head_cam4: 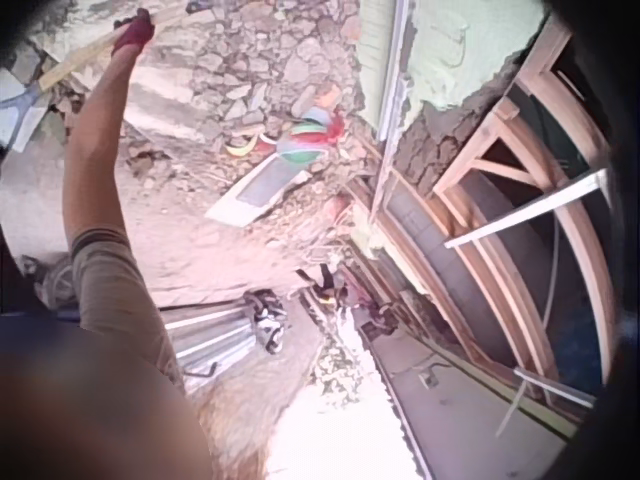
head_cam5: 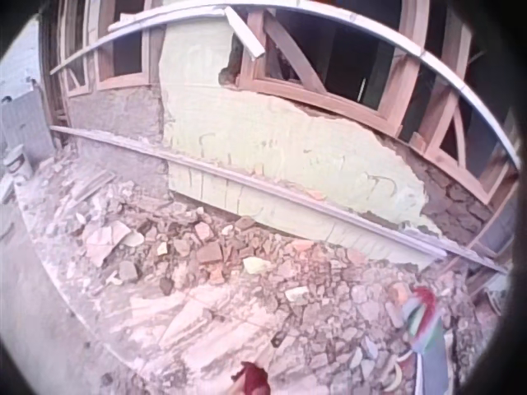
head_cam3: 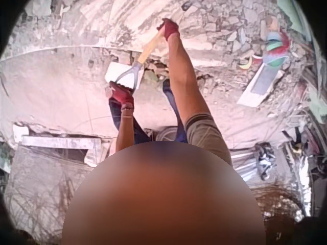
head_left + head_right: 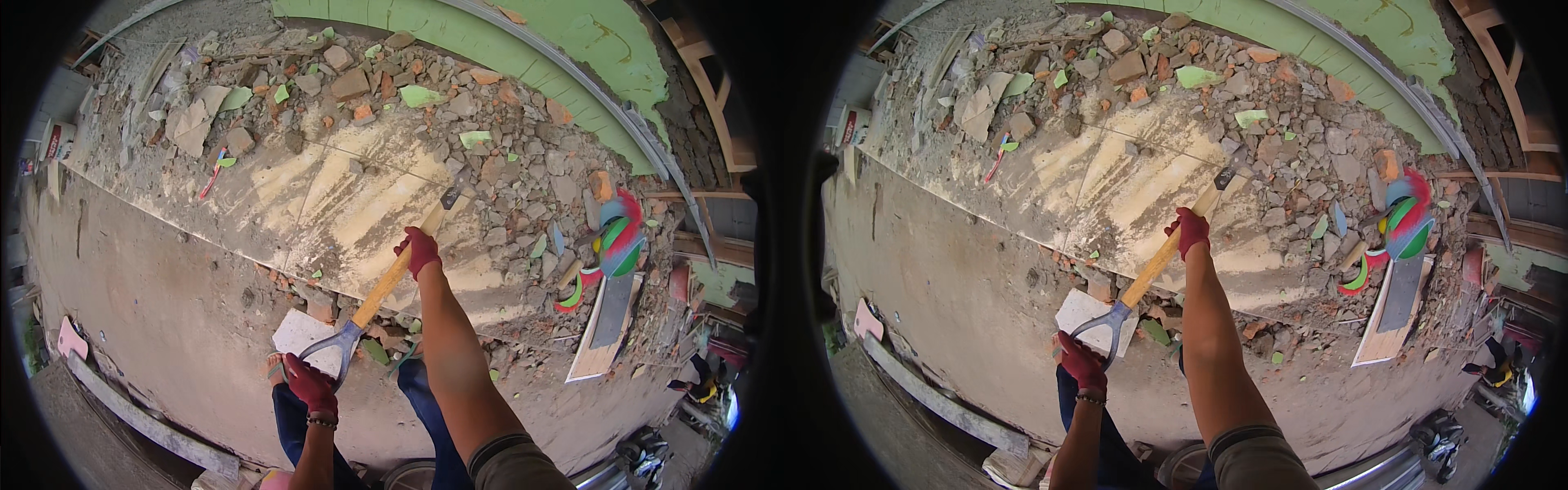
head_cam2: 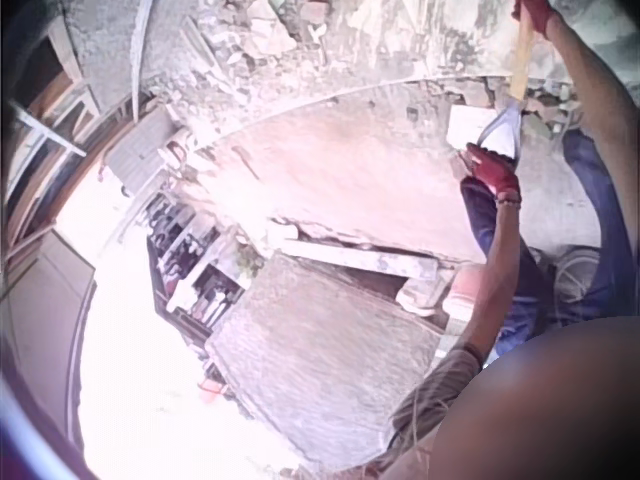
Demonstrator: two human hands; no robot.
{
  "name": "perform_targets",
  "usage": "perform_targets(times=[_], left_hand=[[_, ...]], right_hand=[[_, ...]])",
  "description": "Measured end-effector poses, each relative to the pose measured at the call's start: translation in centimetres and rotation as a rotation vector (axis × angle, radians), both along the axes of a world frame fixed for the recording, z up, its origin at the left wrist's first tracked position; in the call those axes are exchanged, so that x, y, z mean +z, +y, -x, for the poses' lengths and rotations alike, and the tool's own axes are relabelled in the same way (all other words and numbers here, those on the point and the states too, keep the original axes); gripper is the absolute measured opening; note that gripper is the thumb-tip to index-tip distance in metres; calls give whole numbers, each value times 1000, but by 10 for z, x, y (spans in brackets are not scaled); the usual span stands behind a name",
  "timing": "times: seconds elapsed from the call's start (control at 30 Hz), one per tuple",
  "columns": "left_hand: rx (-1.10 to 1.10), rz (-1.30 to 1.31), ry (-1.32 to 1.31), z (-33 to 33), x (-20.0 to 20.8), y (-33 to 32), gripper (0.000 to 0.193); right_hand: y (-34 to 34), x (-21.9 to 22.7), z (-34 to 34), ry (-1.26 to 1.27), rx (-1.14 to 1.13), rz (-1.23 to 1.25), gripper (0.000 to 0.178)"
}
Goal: The person uses a shovel to scoop rubble and debris from the ground and deposits it into a red wheelbarrow. The person repeatedly shovels debris from a pile near a partially demolished wall and loads it into the wheelbarrow.
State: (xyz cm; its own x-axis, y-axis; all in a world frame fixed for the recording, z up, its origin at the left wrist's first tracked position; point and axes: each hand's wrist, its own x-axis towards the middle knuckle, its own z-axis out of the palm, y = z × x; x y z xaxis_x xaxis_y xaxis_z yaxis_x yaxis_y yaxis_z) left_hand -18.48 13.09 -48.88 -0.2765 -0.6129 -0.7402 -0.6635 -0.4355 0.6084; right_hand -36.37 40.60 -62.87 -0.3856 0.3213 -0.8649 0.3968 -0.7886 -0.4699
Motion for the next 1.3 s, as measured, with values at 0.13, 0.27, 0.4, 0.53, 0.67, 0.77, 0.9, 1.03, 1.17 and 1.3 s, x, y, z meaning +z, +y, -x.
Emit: perform_targets(times=[0.13, 0.27, 0.4, 0.53, 0.67, 0.77, 0.9, 1.03, 1.17, 1.3], left_hand=[[52, -19, -31, -43, -20, 0, 49], [97, -67, -46, -90, -5, -41, 52], [57, -42, 13, -126, 17, -119, 52], [-194, 223, -25, -149, 42, -215, 52], [-190, 188, -80, -165, 96, -305, 54], [-179, 168, 2, -163, 149, -371, 50], [-283, 242, 116, -145, 206, -454, 53], [-479, 428, 231, -116, 250, -516, 55], [-710, 390, 353, -77, 286, -540, 56], [-978, 518, 445, -59, 314, -520, 59]], right_hand=[[-13, -7, -29, -116, 135, -214, 10], [-51, 3, -74, -195, 171, -159, 12], [-117, 20, -119, -214, 108, -142, 11], [-191, 60, -153, -234, 53, -117, 9], [-269, 112, -194, -230, -43, -148, 11], [-329, 153, -220, -198, -119, -22, 10], [-413, 199, -245, -99, -290, 89, 12], [-470, 242, -258, -83, -427, 57, 12], [-493, 277, -287, -127, -687, 108, 14], [-493, 306, -338, -62, -926, 175, 16]])
